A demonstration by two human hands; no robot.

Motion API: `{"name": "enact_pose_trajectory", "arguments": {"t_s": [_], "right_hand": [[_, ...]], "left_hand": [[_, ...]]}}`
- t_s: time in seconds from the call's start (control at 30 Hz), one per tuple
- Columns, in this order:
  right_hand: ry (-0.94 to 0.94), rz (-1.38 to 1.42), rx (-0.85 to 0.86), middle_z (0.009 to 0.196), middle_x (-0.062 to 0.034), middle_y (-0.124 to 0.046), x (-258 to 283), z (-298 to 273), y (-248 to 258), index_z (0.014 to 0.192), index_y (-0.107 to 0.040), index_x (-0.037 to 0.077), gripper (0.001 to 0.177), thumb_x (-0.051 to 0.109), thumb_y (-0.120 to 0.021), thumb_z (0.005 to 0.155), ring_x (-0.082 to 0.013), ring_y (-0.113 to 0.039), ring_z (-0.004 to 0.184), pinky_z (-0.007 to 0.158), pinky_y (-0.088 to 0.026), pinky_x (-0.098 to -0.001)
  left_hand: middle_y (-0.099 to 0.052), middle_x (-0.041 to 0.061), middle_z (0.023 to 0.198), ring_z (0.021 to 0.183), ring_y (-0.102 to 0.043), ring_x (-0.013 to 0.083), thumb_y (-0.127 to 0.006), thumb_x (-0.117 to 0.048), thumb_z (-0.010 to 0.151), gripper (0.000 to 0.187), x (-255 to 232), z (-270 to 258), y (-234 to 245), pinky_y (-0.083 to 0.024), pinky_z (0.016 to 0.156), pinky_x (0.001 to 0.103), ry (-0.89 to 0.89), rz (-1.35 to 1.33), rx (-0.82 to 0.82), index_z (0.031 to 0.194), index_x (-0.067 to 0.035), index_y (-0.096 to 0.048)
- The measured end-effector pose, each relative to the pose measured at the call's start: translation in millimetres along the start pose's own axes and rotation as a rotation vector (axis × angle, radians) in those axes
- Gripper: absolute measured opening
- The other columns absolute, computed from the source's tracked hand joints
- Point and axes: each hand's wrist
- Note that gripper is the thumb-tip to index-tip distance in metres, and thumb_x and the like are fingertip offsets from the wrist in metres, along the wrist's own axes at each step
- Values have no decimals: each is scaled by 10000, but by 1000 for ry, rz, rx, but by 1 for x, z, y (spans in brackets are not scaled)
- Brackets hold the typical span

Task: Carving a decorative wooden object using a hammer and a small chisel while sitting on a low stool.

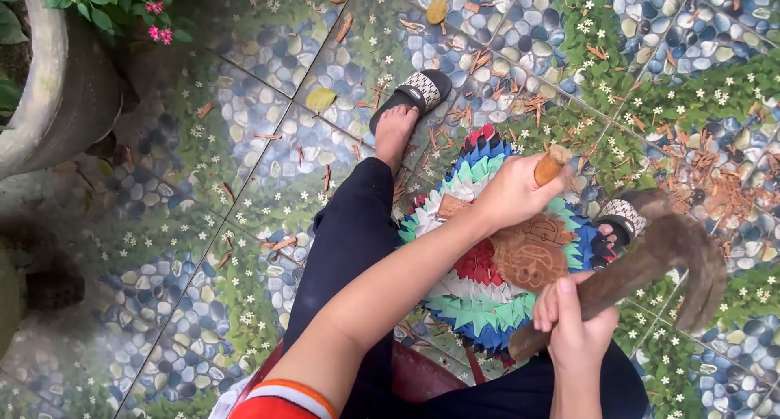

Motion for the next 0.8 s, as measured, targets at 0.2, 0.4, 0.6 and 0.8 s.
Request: {"name": "enact_pose_trajectory", "arguments": {"t_s": [0.2,0.4,0.6,0.8], "right_hand": [[-319,-35,-296,586,-55,-400,-54,44,5,788,-428,77,348,210,-586,1068,-181,-433,453,448,-422,-325],[-262,-45,-317,627,-60,-530,-41,43,-3,904,-519,50,257,184,-583,1114,-193,-613,485,472,-581,-386],[-237,49,-412,583,-81,-541,-64,48,2,886,-528,54,258,206,-620,1074,-222,-603,416,386,-558,-383],[-188,-49,-447,514,-110,-573,-69,49,-5,788,-575,50,304,235,-625,1024,-240,-624,369,346,-528,-355]], "left_hand": [[-666,106,720,580,-674,277,-520,-204,902,149,18,2,-19,-526,472,403,33,445,210,937,-68,-568],[-642,77,707,727,-629,127,-656,-176,993,156,-4,5,-21,-528,633,329,-106,-225,-163,877,-74,-641],[-465,-100,533,524,-413,13,-629,-147,980,380,5,-25,-3,-354,481,193,-75,-213,-354,630,-187,-488],[-433,-9,458,462,-365,95,-703,-111,926,436,12,-43,-12,-317,466,247,-238,-142,-123,564,-146,-463]]}}
Point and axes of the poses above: each hand's wrist, its own z-axis towards the middle knuckle, its own y-axis out of the back of the hand, x = y × z
